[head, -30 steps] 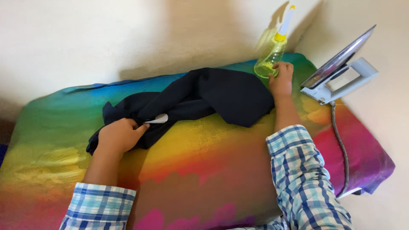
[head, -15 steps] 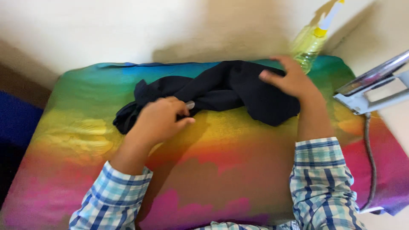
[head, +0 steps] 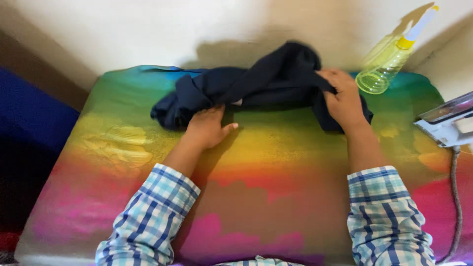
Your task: Ironing a dark blue t-shirt on an ironing board using a spray bottle and an iron.
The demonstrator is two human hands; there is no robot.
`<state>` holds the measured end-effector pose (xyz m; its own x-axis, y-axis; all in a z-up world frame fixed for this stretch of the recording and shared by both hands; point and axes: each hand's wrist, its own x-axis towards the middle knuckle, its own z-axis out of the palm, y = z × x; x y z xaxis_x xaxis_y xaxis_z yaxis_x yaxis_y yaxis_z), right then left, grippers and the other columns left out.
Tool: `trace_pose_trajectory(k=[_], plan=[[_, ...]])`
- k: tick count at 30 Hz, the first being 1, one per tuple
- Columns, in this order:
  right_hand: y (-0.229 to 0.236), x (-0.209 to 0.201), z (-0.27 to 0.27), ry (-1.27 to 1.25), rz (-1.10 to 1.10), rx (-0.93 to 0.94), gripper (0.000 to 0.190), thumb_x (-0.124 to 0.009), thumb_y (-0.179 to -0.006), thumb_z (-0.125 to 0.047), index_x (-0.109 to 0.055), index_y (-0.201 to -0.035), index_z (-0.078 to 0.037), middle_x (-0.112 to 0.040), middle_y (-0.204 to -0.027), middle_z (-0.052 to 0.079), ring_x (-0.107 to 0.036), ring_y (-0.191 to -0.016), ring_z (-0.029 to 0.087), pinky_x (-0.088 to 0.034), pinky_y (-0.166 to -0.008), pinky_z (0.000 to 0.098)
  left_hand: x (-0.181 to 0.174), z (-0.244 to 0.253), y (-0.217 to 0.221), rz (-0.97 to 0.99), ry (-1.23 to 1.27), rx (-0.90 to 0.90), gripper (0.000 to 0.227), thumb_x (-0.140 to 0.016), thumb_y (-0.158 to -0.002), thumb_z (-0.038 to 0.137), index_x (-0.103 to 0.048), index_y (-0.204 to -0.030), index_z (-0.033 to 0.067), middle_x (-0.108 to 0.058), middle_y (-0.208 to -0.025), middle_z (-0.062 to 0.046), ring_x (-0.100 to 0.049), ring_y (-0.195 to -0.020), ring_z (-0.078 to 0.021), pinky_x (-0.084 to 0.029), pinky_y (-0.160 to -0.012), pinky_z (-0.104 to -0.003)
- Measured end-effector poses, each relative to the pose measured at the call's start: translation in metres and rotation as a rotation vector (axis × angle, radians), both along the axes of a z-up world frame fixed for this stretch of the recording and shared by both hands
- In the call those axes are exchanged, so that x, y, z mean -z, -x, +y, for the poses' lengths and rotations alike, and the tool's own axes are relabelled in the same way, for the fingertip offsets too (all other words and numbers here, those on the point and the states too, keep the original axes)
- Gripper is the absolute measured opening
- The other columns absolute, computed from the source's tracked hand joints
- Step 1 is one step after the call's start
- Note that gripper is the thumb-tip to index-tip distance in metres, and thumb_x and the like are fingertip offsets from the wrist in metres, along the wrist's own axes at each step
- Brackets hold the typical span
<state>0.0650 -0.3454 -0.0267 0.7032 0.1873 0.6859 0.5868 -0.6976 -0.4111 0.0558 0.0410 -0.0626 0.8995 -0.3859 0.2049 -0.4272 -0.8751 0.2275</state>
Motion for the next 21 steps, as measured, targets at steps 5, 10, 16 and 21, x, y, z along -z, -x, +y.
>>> trace_pose_trajectory(k=[5,10,16,21], plan=[[0.014,-0.025,0.006,0.173,-0.234,0.066,0.05,-0.067,-0.078,0.008,-0.072,-0.125,-0.009,-0.063,-0.143,0.017,-0.053,-0.137,0.042,-0.04,-0.12,0.0491,0.006,0.043,-0.024,-0.486,0.022,0.033,0.057,-0.064,-0.095,0.046,-0.058,-0.146,0.0207,-0.062,-0.144,-0.011,-0.06,-0.13,-0.0345,-0.047,-0.108,-0.047],[0.011,-0.008,0.0,0.283,-0.133,0.019,0.041,-0.081,-0.067,-0.008,-0.07,-0.106,-0.008,-0.058,-0.143,0.019,-0.049,-0.135,0.045,-0.036,-0.115,0.0531,0.044,0.098,-0.06,0.366,0.581,0.38,0.102,-0.081,-0.09,0.057,-0.029,-0.151,-0.0056,-0.031,-0.16,-0.027,-0.034,-0.143,-0.0421,-0.028,-0.112,-0.054],[-0.013,0.035,-0.024,0.003,0.255,0.031,0.038,-0.084,-0.089,-0.034,-0.066,-0.115,-0.012,-0.062,-0.129,0.015,-0.061,-0.123,0.034,-0.049,-0.107,0.0473,0.002,0.153,-0.061,0.861,0.778,-0.069,0.095,-0.035,-0.093,0.08,-0.073,-0.132,0.0026,-0.07,-0.139,-0.014,-0.062,-0.127,-0.0213,-0.038,-0.109,-0.034],[-0.008,0.023,-0.017,0.313,0.357,0.459,0.077,-0.093,-0.073,-0.047,-0.064,-0.133,-0.01,-0.065,-0.118,0.021,-0.059,-0.11,0.042,-0.044,-0.09,0.0561,0.0,0.154,-0.051,0.612,1.04,-0.505,0.046,-0.061,-0.092,0.052,-0.063,-0.119,0.0145,-0.074,-0.116,-0.009,-0.076,-0.083,-0.0301,-0.056,-0.068,-0.041]])
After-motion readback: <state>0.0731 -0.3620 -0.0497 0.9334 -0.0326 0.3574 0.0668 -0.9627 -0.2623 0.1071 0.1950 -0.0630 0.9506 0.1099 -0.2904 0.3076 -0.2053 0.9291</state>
